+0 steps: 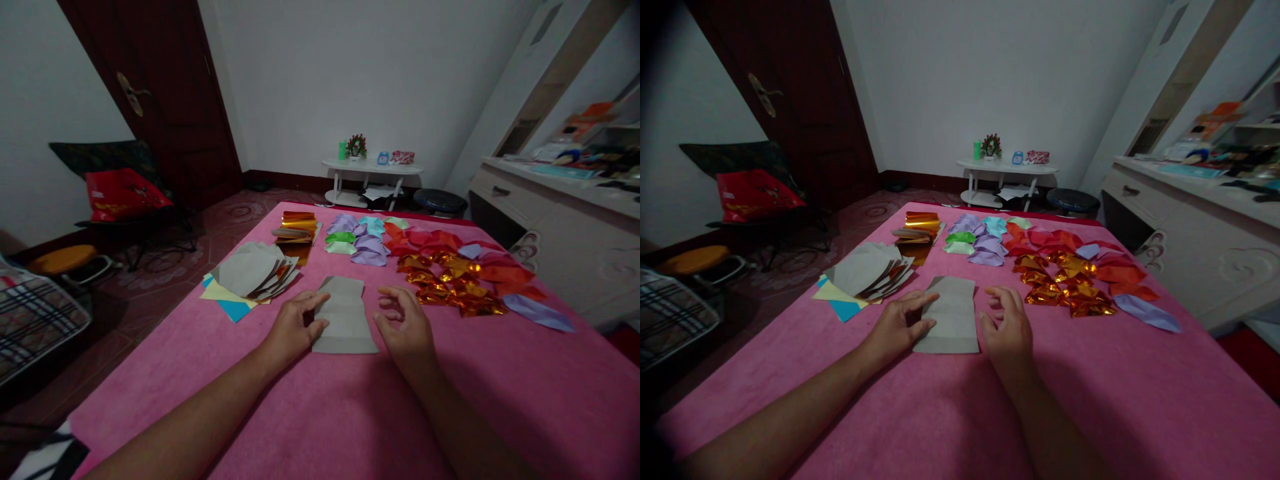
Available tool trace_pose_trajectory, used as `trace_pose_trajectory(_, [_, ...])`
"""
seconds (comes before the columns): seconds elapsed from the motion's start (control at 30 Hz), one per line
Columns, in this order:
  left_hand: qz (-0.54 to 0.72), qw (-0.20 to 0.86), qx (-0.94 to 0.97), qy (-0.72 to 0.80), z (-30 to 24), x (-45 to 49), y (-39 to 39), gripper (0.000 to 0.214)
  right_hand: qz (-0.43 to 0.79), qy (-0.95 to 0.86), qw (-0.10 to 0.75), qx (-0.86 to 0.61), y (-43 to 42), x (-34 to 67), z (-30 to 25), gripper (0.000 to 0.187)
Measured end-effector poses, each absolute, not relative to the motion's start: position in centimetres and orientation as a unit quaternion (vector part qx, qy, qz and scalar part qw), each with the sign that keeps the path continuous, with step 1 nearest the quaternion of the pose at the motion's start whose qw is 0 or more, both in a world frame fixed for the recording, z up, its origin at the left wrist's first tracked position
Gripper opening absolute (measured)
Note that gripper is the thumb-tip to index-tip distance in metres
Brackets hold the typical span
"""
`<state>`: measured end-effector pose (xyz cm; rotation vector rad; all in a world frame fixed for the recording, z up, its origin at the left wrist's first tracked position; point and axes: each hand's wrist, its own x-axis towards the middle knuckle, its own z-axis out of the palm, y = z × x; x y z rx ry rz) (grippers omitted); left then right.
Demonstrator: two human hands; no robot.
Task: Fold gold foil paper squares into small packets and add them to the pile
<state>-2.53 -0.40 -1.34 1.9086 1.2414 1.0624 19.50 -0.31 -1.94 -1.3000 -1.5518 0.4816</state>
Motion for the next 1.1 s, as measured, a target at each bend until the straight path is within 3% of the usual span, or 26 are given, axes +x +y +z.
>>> trace_pose_trajectory(0.07, [0.387,0.287,0.735,0.477,-1.3,-2.6,-0.4,0.047,0.194,-0.706,0.462,-0.501,-0.5,19.6,-1.7,0.026])
trace_pose_trajectory(0.23, [0.365,0.216,0.757,0.496,-1.7,-2.9,-0.3,0.049,0.235,-0.787,0.358,-0.444,-0.9,19.5,-1.1,0.044])
trace_pose_trajectory(0.4, [0.373,0.106,0.767,0.512,-1.7,-3.4,-0.4,0.051,0.338,-0.823,0.238,-0.389,-0.8,21.2,0.8,0.043])
trace_pose_trajectory(0.53, [0.366,0.037,0.798,0.478,-0.9,-3.4,-0.8,0.029,0.4,-0.806,0.205,-0.386,-0.7,22.0,1.5,0.039])
trace_pose_trajectory(0.6, [0.339,0.06,0.823,0.451,-0.7,-3.4,-0.9,0.014,0.4,-0.789,0.229,-0.406,-0.7,21.7,1.3,0.027])
trace_pose_trajectory(0.7, [0.31,0.148,0.839,0.423,-0.8,-3.3,-0.8,0.016,0.402,-0.769,0.261,-0.423,-0.6,21.0,0.7,0.014])
trace_pose_trajectory(0.93, [0.301,0.351,0.786,0.411,0.9,-4.3,-0.4,0.037,0.383,-0.755,0.302,-0.437,-0.3,20.4,0.2,0.02])
trace_pose_trajectory(1.1, [0.304,0.364,0.8,0.368,1.3,-4.4,-0.4,0.033,0.346,-0.735,0.355,-0.463,-0.3,20.1,-0.8,0.022])
